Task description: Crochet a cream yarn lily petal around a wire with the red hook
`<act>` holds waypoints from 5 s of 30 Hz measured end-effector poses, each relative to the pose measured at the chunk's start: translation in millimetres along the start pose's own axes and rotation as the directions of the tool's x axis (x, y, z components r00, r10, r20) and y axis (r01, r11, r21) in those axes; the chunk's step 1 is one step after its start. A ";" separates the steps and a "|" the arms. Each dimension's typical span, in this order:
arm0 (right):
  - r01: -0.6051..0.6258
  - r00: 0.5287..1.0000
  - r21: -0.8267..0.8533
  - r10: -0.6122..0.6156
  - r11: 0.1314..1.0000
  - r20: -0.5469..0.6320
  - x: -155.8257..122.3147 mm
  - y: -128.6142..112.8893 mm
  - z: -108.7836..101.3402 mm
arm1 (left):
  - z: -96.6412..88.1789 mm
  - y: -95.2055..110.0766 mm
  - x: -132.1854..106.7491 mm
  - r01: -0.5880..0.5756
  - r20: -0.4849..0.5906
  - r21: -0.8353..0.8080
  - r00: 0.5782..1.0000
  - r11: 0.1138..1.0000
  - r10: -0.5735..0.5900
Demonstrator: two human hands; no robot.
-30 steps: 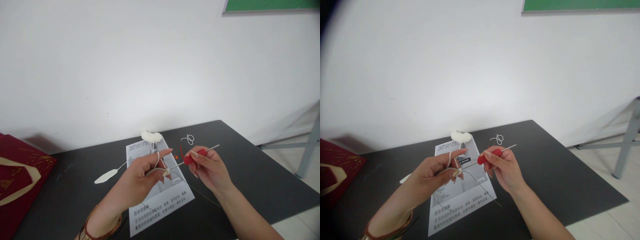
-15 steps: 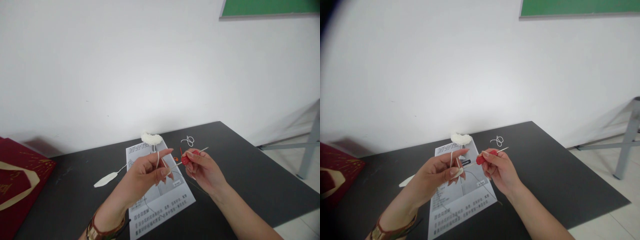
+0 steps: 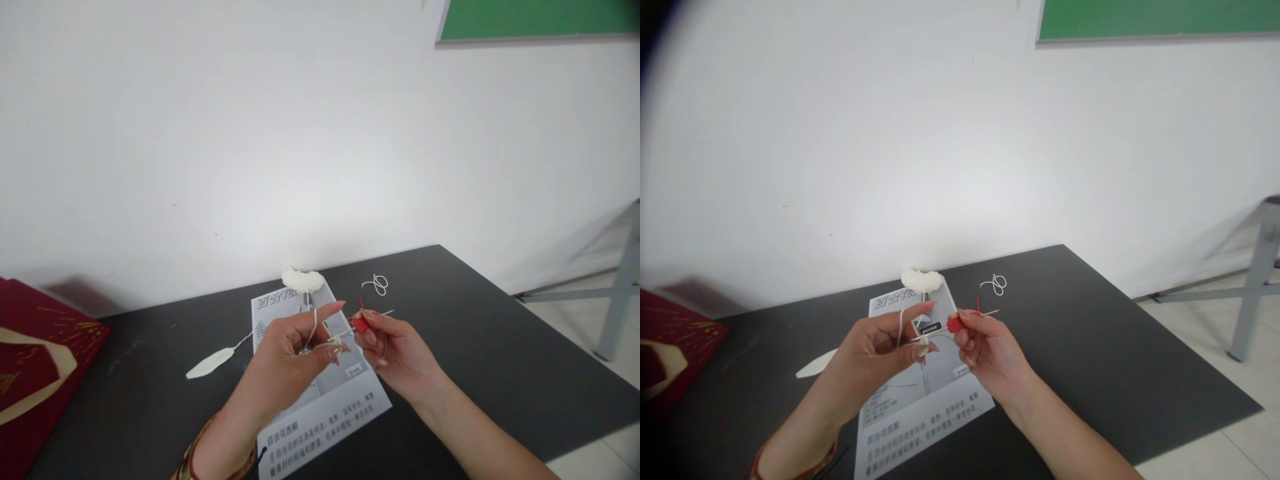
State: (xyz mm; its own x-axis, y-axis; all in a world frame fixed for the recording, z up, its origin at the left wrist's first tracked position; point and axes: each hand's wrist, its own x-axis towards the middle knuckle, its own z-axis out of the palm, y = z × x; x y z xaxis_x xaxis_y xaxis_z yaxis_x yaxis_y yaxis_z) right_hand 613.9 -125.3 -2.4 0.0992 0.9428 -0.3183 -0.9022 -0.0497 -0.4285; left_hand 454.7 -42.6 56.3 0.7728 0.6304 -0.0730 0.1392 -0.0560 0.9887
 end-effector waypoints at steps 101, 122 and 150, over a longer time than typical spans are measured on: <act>0.803 0.593 -0.539 -0.434 0.255 0.678 -24.9 -26.4 -0.6 | -34.7 -17.5 1.8 0.410 0.630 -0.363 0.769 0.837 -0.103; 0.344 0.934 -0.326 -0.356 0.880 0.025 -5.5 9.9 10.6 | 0.8 -26.4 13.8 0.055 0.171 -0.231 0.985 0.971 -0.015; 0.468 0.862 -0.690 -0.456 0.552 0.220 -14.7 5.2 12.4 | 1.2 -20.6 13.6 -0.009 0.059 -0.041 0.998 0.999 0.011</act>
State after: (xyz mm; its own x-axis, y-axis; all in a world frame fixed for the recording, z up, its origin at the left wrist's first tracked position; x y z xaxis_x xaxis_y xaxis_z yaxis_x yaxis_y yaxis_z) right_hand 602.5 -135.4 10.5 0.4043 0.9083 0.1073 -0.1620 0.1866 -0.9690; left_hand 463.1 -33.8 34.8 0.8097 0.5827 -0.0698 0.1068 -0.0292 0.9939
